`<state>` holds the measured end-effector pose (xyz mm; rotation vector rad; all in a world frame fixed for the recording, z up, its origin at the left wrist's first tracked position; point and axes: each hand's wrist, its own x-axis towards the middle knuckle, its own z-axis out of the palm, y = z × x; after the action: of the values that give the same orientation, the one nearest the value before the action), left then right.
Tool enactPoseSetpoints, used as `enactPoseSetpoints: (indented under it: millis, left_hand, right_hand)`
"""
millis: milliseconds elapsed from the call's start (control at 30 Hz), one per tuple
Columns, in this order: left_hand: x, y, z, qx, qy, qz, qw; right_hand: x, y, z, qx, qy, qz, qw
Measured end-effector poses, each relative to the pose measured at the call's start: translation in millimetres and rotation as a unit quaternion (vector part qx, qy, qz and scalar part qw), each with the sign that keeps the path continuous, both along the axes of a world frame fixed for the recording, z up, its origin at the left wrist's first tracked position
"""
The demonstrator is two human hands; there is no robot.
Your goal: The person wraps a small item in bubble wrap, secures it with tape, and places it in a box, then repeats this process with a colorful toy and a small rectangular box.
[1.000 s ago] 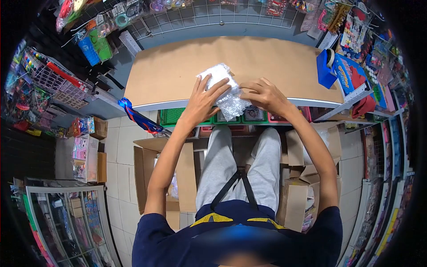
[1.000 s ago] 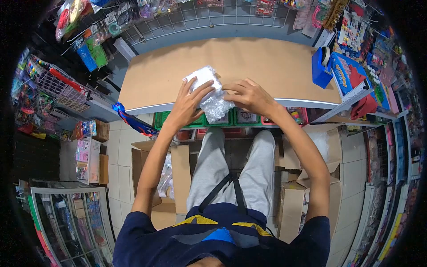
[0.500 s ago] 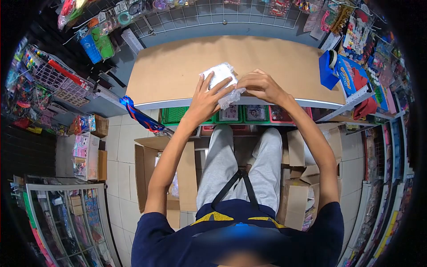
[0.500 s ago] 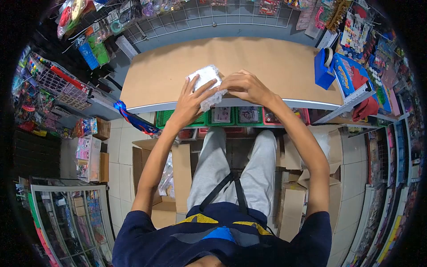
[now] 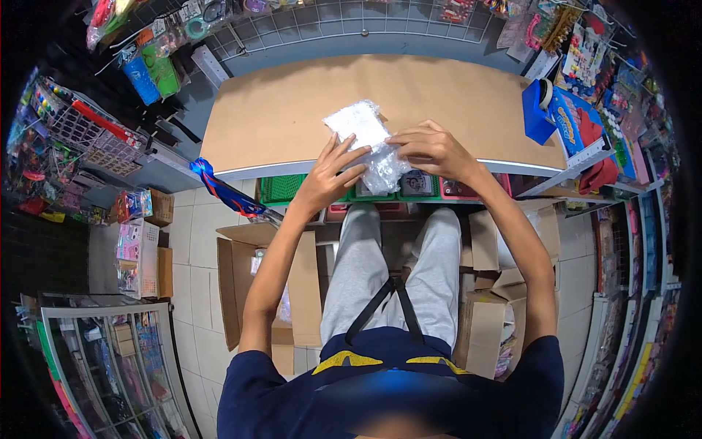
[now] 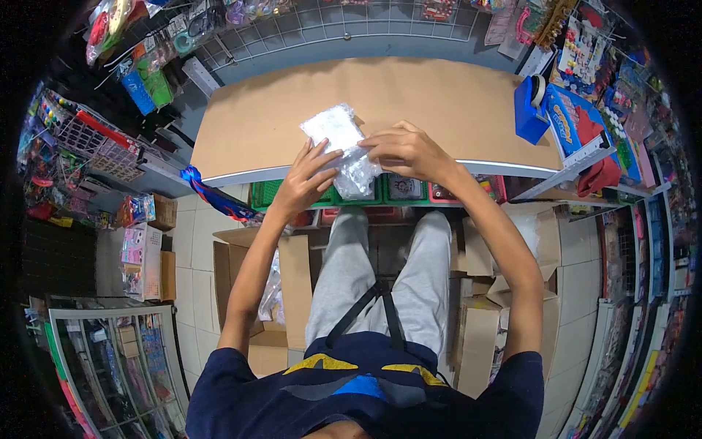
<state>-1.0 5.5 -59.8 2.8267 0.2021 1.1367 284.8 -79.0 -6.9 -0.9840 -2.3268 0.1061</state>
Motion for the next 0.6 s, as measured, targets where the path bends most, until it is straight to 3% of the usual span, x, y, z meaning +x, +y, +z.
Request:
enactPoseSetpoints:
  millis: [333, 600]
  left_hand:
    - [0.4, -8.6, 4.2, -0.010, 0.030, 0.017, 0.999]
    - [3.2, -10.6, 1.2, -0.013, -0.005, 0.011, 1.000]
  right_hand:
    - [-1.9, -2.4, 0.0, 0.081, -0.106, 0.014, 0.991]
    - [-2.3, 4.0, -10.0, 0.112, -0.098, 0.053, 0.987]
